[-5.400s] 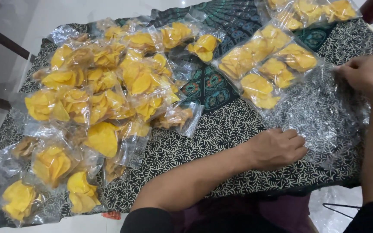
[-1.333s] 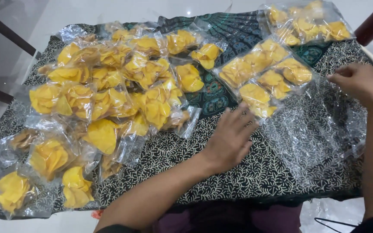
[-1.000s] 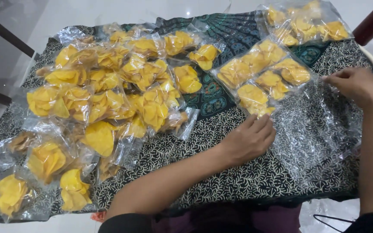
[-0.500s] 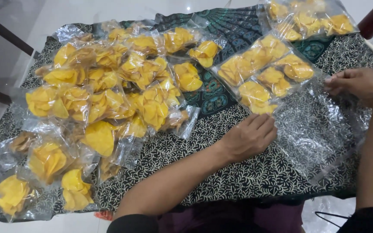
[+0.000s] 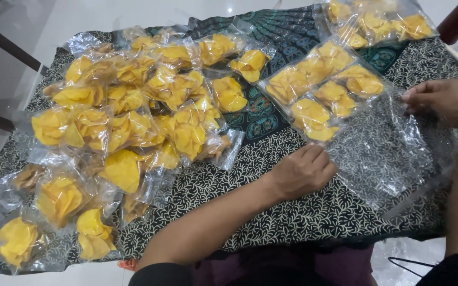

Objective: Packaging individual yellow food slices into small resealable plastic bags and then organizing them on a table.

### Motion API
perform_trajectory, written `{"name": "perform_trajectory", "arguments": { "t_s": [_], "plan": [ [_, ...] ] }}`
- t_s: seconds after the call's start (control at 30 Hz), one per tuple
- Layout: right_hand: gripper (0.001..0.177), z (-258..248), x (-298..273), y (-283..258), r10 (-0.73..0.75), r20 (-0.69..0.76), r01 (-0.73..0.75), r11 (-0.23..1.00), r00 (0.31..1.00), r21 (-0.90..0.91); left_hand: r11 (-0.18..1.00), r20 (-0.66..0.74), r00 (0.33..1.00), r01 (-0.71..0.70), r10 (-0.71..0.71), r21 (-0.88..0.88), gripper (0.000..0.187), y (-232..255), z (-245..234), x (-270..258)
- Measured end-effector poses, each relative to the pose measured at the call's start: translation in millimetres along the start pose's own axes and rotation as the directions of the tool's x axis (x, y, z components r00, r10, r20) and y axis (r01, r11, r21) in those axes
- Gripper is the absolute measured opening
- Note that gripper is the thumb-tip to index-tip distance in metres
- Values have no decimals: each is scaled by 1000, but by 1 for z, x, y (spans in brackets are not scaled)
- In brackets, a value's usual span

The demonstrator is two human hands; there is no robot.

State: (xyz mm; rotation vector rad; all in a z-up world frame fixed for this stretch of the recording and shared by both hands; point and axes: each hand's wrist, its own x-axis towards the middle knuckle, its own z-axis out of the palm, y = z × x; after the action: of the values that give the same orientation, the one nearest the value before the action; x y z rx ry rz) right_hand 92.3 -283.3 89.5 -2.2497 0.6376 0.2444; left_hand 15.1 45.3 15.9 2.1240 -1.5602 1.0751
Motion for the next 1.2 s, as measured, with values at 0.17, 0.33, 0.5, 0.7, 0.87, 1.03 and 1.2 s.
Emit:
{"name": "perform_trajectory", "arguments": {
  "t_s": [0.17, 0.33, 0.5, 0.7, 0.87, 1.03, 1.2],
  "plan": [
    [15, -11, 4, 22, -84, 75, 80, 996, 994, 51, 997, 73, 997, 26, -21, -68, 17, 3, -14, -10],
    [26, -20, 9, 49, -188, 249, 142, 971, 950, 194, 996, 78, 997, 32, -26, -81, 21, 2, -24, -26],
    [34, -16, 11, 81, -237, 217, 173, 945, 947, 276, 994, 61, 997, 58, -53, -88, 8, 3, -30, -21],
    [37, -9, -47, 25, -124, 87, 102, 971, 988, 217, 966, 16, 991, 133, -133, -223, 9, 4, -24, -21],
    [21, -6, -59, 1, -105, 73, 99, 992, 992, 78, 875, 60, 955, 292, -292, -387, 15, 2, -24, -26],
    [52, -21, 32, 66, -398, 215, 453, 794, 892, -407, 688, 108, 839, 504, -533, -523, 25, 1, -34, -19],
    [12, 7, -18, 27, -334, 63, 286, 877, 940, 387, 333, 370, 583, 764, -724, -552, 34, -3, -36, -20]
  ]
}}
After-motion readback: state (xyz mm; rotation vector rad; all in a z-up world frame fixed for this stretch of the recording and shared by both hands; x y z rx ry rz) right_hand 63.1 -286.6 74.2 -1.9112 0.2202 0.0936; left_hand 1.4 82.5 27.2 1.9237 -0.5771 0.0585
